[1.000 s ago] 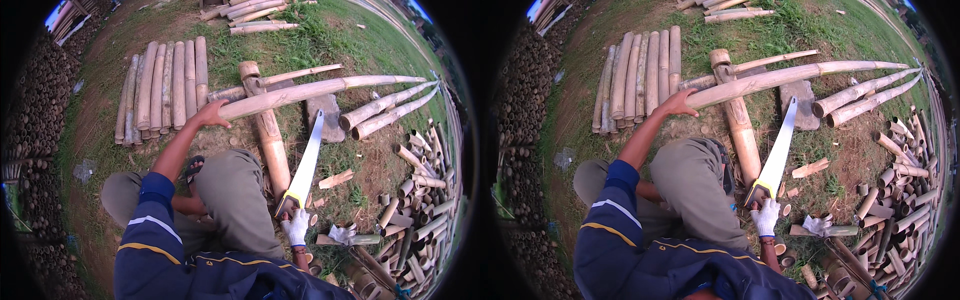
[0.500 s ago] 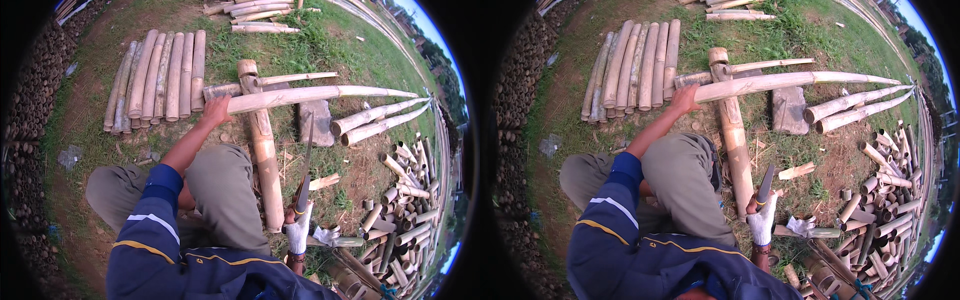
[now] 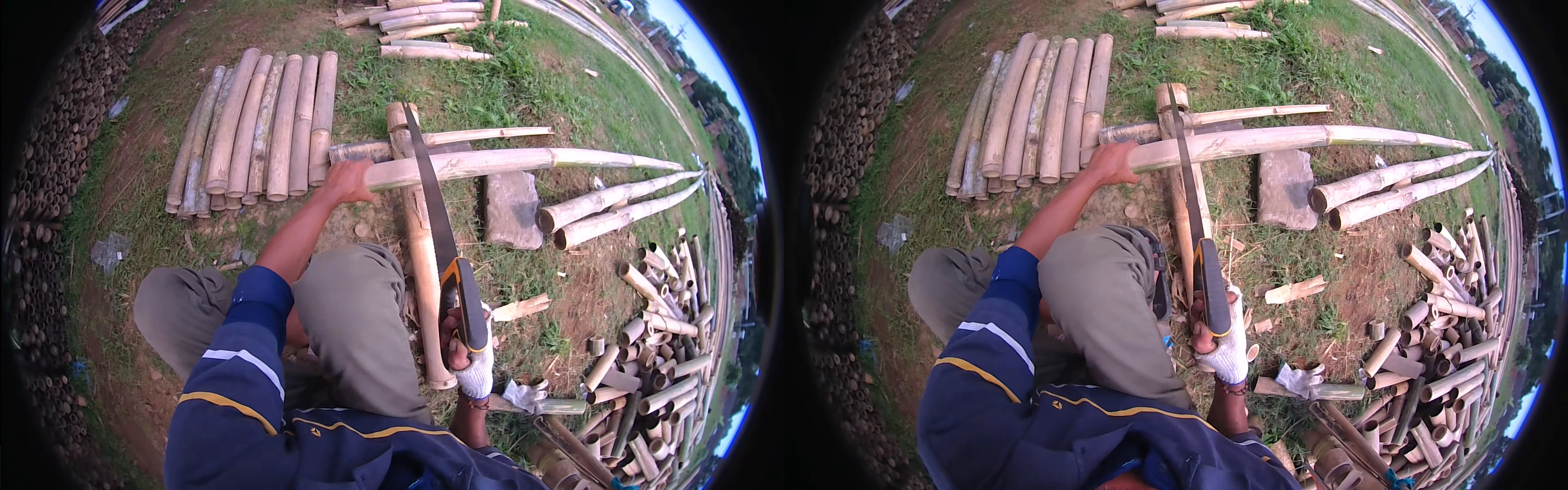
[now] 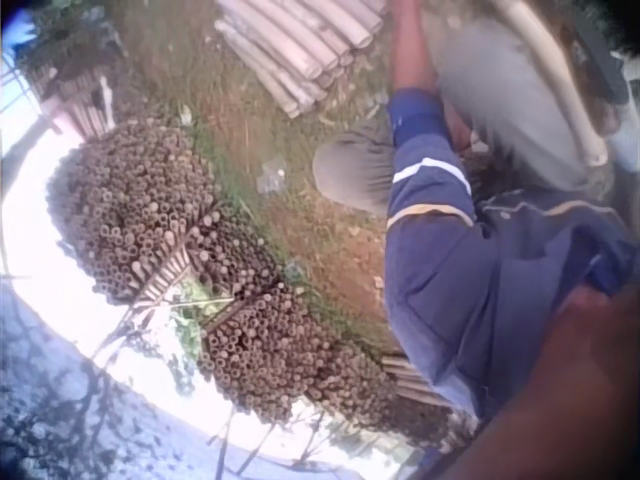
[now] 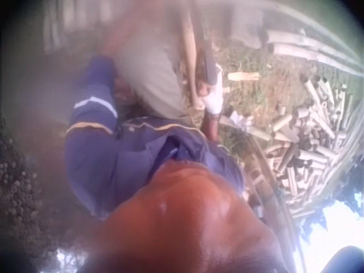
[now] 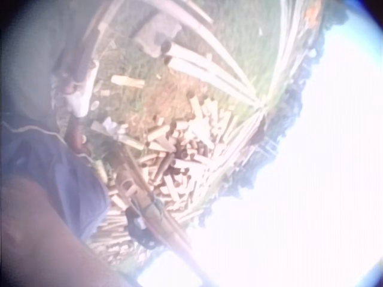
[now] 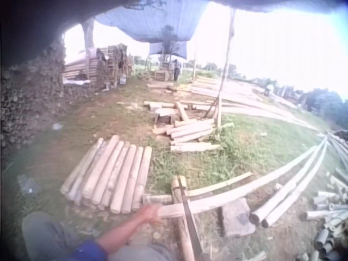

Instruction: The person uses a hand saw to cut long bamboo poles into shorter sections. They repeatedly position each pole on a wooden support, saw through it, and place the cut pieces aside. The work continues with multiple poles in an outdoor yard area.

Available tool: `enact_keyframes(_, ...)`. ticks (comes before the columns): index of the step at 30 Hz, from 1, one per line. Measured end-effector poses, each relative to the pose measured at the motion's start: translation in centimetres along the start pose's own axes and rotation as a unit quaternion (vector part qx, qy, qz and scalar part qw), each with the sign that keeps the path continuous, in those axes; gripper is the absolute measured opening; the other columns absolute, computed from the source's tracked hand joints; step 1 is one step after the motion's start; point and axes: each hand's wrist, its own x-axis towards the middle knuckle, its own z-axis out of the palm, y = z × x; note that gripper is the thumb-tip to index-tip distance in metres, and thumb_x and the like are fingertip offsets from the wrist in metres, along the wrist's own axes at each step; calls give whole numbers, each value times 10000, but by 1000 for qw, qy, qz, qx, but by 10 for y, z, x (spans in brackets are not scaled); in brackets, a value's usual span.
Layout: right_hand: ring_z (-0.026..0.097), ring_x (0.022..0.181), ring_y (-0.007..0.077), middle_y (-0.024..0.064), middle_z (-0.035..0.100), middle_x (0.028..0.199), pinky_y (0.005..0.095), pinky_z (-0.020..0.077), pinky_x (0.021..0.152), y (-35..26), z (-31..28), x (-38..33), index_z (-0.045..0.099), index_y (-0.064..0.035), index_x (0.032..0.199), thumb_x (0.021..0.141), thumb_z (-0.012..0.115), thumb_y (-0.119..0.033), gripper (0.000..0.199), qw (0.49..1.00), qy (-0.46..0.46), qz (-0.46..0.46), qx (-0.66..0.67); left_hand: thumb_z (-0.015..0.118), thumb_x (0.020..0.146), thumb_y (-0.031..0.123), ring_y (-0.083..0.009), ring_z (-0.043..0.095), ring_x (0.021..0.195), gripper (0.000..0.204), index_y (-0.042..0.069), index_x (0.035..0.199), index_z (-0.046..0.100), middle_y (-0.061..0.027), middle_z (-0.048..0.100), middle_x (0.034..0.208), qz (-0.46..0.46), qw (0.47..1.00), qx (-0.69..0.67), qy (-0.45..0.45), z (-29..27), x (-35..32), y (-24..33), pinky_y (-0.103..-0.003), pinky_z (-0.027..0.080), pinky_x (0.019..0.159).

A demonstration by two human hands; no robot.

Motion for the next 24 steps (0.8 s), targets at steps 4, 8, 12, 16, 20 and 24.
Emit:
enact_keyframes(4,638,986,65,17,654,1174,241,535,814,25,-6,42,554,-101,1334,1054,705,-205,335,973,23,178,144,909,654,405,-430,753,1087,732,98,1289,710,-225,792,1136,-8,1000,-10,-20,-2,-2,2,-517,591,976)
enact_keyframes(8,643,959,94,23,653,1127,258,556,812,69,-16,55,559,-80,1387,1048,692,-156,373,983,-13,105,-153,927,656,396,-426,741,1129,752,78,1297,695,-218,787,1163,-26,998,-12,-51,-12,-12,-8,-524,581,985)
enact_keyframes(12,644,1012,128,50,650,1164,281,551,868,67,-7,62,522,-59,1443,996,661,-38,469,990,16,138,1,978,668,376,-433,724,1168,914,38,1437,618,-235,769,1194,-53,992,89,-70,-6,-11,-6,-554,573,986)
enact_keyframes(16,618,1000,120,53,613,1167,260,521,914,54,23,78,498,-20,1458,908,680,46,582,988,82,23,-131,980,683,327,-444,736,1118,946,25,1483,576,-262,763,1142,35,984,152,83,6,-23,15,-542,572,1011)
enact_keyframes(20,584,926,88,27,570,1117,249,517,877,29,35,92,491,-30,1470,908,646,69,591,980,82,5,-181,965,692,314,-441,749,1085,907,15,1460,587,-256,769,1126,-23,995,94,21,10,-15,15,-535,588,988)
enact_keyframes(24,580,1019,114,53,577,1199,272,507,952,39,21,94,472,-29,1480,968,658,10,545,974,110,13,-199,919,689,361,-450,752,1091,783,28,1347,655,-264,780,1135,-20,996,70,-50,-7,2,12,-535,593,990)
